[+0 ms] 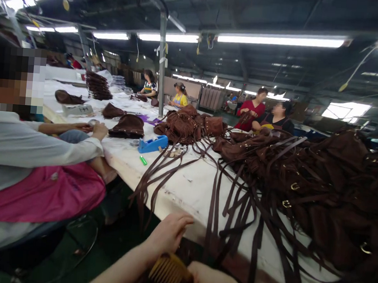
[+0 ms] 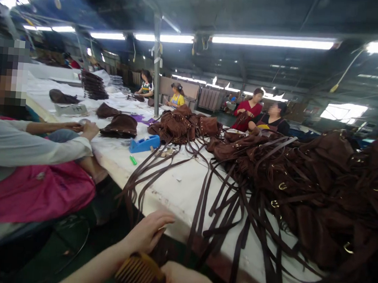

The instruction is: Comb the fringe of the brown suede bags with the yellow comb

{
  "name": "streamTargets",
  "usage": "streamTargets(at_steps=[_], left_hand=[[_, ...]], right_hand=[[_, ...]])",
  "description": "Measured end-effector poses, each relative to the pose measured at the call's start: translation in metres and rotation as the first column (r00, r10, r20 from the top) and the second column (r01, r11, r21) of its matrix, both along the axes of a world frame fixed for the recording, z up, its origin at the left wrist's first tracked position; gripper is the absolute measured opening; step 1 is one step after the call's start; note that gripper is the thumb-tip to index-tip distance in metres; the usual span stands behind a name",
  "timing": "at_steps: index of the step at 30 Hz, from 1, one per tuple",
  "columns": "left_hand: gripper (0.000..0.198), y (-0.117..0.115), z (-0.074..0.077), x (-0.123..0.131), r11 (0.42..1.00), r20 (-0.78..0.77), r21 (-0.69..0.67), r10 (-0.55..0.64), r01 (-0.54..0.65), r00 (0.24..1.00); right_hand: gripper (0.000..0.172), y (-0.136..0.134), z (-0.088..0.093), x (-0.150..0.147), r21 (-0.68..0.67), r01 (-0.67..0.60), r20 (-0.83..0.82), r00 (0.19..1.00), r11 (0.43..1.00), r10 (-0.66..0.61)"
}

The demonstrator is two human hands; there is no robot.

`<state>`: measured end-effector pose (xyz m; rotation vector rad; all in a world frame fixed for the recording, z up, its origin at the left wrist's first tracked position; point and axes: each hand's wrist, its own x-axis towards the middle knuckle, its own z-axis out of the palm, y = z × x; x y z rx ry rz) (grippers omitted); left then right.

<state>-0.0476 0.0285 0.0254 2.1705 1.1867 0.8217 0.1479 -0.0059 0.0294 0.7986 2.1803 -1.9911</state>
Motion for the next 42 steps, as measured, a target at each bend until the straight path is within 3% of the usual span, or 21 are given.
streamTargets(at_steps=[2,3,6,8,10,13,14,15,18,20,23,27,29,32,35,38,42], left_hand=[[0.032,0.004,0.024,0.003,0.931,0.07,-0.217,-0.287,0.295,0.955],[0.031,0.006,0.03,0.005,0.864,0.167,-0.328,-0.346,0.383,0.923],[0.032,0.005,0.022,0.009,0.68,0.382,-0.541,-0.325,0.495,0.865],[0.031,-0.001,0.008,0.014,0.604,0.424,-0.591,-0.332,0.535,0.843],[0.027,-0.009,-0.004,0.022,0.626,0.384,-0.576,-0.36,0.525,0.85],[0.027,-0.016,-0.009,0.036,0.775,0.302,-0.451,-0.335,0.443,0.893],[0.03,-0.016,-0.007,0.041,0.788,0.316,-0.415,-0.343,0.454,0.884],[0.031,-0.014,-0.004,0.045,0.768,0.352,-0.403,-0.372,0.497,0.859],[0.02,-0.004,0.01,0.05,0.613,0.474,-0.506,-0.39,0.607,0.789],[0.011,0.004,0.018,0.046,0.537,0.491,-0.597,-0.344,0.596,0.801],[0.006,0.011,0.024,0.028,0.489,0.44,-0.664,-0.356,0.566,0.824],[0.012,0.012,0.009,0.007,0.466,0.347,-0.754,-0.317,0.463,0.883],[0.029,0.004,-0.004,0.008,0.413,0.359,-0.818,-0.175,0.399,0.917],[0.047,-0.022,-0.016,0.024,0.364,0.46,-0.826,-0.004,0.43,0.888],[0.045,-0.046,-0.016,0.045,0.403,0.446,-0.805,-0.072,0.435,0.892],[0.044,-0.049,-0.019,0.057,0.405,0.402,-0.815,-0.118,0.414,0.908],[0.038,-0.041,-0.033,0.052,0.293,0.512,-0.83,0.06,0.475,0.857]], right_hand=[[0.041,-0.002,-0.001,-0.002,-0.117,0.021,-0.072,0.997,0.993,-0.03],[0.045,-0.002,0.0,-0.001,-0.181,0.025,-0.121,0.992,0.983,-0.048],[0.042,-0.001,0.002,0.013,-0.306,0.005,-0.249,0.965,0.952,-0.085],[0.037,0.001,0.004,0.029,-0.342,0.044,-0.228,0.965,0.939,-0.128],[0.037,0.0,0.004,0.044,-0.363,0.139,-0.174,0.962,0.921,-0.213],[0.04,-0.002,0.003,0.056,-0.405,0.232,-0.126,0.944,0.884,-0.306],[0.042,-0.003,0.002,0.056,-0.418,0.237,-0.128,0.94,0.877,-0.315],[0.043,-0.003,0.002,0.055,-0.427,0.235,-0.134,0.938,0.873,-0.318],[0.046,-0.001,0.005,0.049,-0.438,0.228,-0.174,0.928,0.87,-0.33],[0.045,0.002,0.007,0.046,-0.448,0.254,-0.194,0.908,0.857,-0.37],[0.046,0.009,0.005,0.045,-0.422,0.353,-0.177,0.871,0.835,-0.458],[0.047,0.03,-0.007,0.049,-0.312,0.432,-0.067,0.879,0.846,-0.473],[0.045,0.04,-0.014,0.052,-0.269,0.465,-0.017,0.873,0.843,-0.487],[0.043,0.043,-0.026,0.057,-0.208,0.537,0.058,0.841,0.818,-0.537],[0.038,0.04,-0.042,0.06,-0.227,0.524,0.082,0.85,0.821,-0.52],[0.037,0.041,-0.056,0.056,-0.298,0.465,0.067,0.881,0.834,-0.468],[0.038,0.043,-0.06,0.04,-0.211,0.504,0.068,0.863,0.838,-0.501]])
